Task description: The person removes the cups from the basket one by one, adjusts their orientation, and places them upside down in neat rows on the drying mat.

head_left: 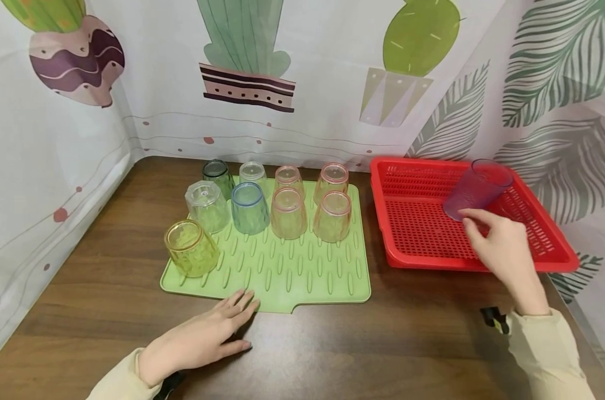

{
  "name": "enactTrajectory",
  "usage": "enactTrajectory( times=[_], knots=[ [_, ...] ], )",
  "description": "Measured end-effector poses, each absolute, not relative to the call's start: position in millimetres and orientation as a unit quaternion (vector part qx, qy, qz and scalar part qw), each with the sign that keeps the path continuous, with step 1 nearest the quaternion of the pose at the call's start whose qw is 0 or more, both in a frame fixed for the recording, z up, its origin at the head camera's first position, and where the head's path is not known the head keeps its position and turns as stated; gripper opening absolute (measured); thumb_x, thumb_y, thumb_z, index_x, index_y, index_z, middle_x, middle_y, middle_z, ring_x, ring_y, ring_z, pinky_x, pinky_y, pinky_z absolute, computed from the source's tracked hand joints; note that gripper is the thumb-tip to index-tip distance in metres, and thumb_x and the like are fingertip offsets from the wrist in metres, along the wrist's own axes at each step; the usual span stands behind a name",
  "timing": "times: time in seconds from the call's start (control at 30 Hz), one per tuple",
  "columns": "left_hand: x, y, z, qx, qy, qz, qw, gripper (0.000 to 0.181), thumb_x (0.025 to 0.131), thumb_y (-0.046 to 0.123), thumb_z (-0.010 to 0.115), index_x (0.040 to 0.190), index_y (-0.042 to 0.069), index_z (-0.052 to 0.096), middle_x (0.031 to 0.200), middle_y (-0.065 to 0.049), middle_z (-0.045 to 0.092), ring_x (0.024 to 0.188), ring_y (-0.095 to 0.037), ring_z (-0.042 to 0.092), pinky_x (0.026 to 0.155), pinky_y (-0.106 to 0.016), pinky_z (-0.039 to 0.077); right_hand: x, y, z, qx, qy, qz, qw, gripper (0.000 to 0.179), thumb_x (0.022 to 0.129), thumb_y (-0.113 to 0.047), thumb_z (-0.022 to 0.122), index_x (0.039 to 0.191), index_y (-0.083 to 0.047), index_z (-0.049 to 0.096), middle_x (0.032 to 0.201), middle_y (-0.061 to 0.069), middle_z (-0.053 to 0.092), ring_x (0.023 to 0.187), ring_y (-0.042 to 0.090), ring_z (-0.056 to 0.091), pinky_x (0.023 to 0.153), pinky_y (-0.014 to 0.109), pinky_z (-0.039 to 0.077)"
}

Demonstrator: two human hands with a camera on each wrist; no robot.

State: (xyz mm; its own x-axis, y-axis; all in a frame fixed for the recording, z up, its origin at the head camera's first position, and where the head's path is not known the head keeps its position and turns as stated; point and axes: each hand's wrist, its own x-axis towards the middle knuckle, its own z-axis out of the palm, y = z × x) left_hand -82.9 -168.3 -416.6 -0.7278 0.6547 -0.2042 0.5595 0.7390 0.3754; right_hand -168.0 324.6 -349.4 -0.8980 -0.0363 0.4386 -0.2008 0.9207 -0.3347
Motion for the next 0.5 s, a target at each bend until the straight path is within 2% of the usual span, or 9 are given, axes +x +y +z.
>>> enactTrajectory(
  times=[0.07, 0.13, 0.23, 0.33, 0.5],
  knots=[
    [-81.9, -168.4, -418.4, 0.331, 0.919, 0.140, 0.163, 0.066, 0.096, 0.040, 0.056, 0.146, 0.001, 0.039, 0.155, -0.022, 0.031, 0.143, -0.042, 0.028, 0.112, -0.056, 0.032, -171.3, 337.8, -346.8, 0.027, -0.962, 0.181, 0.203, 0.024, 0.094, -0.015, 0.057, 0.110, -0.003, 0.070, 0.046, 0.003, 0.044, 0.037, 0.007, 0.027, 0.036, 0.026, 0.023],
    [-81.4, -168.2, -420.0, 0.338, 0.919, 0.131, 0.156, 0.066, 0.096, 0.040, 0.056, 0.146, 0.000, 0.040, 0.154, -0.023, 0.031, 0.143, -0.043, 0.028, 0.112, -0.057, 0.032, -175.2, 350.1, -344.6, 0.005, -0.965, 0.173, 0.197, 0.026, 0.093, -0.014, 0.055, 0.109, 0.001, 0.069, 0.050, 0.012, 0.054, 0.038, 0.016, 0.036, 0.038, 0.028, 0.027],
    [-80.8, -167.5, -421.5, 0.347, 0.918, 0.125, 0.147, 0.065, 0.096, 0.040, 0.056, 0.145, -0.002, 0.041, 0.153, -0.024, 0.032, 0.142, -0.044, 0.030, 0.111, -0.057, 0.032, -181.9, 366.2, -342.1, -0.016, -0.967, 0.160, 0.199, 0.027, 0.091, -0.011, 0.053, 0.107, 0.005, 0.068, 0.071, 0.026, 0.066, 0.048, 0.037, 0.051, 0.042, 0.041, 0.037],
    [-80.0, -166.2, -422.2, 0.344, 0.919, 0.124, 0.147, 0.066, 0.096, 0.040, 0.056, 0.145, -0.002, 0.040, 0.153, -0.024, 0.032, 0.142, -0.043, 0.030, 0.112, -0.056, 0.031, -189.0, 379.2, -342.0, -0.029, -0.969, 0.151, 0.192, 0.028, 0.090, -0.009, 0.052, 0.107, 0.008, 0.067, 0.091, 0.034, 0.066, 0.069, 0.053, 0.055, 0.054, 0.054, 0.041],
    [-78.7, -164.9, -422.9, 0.333, 0.923, 0.122, 0.151, 0.067, 0.096, 0.039, 0.057, 0.146, -0.001, 0.038, 0.154, -0.022, 0.032, 0.143, -0.042, 0.028, 0.113, -0.055, 0.030, -199.2, 393.9, -344.9, -0.047, -0.976, 0.146, 0.155, 0.032, 0.090, -0.008, 0.051, 0.112, 0.012, 0.062, 0.098, 0.039, 0.062, 0.081, 0.057, 0.052, 0.065, 0.060, 0.038]
  ],
)
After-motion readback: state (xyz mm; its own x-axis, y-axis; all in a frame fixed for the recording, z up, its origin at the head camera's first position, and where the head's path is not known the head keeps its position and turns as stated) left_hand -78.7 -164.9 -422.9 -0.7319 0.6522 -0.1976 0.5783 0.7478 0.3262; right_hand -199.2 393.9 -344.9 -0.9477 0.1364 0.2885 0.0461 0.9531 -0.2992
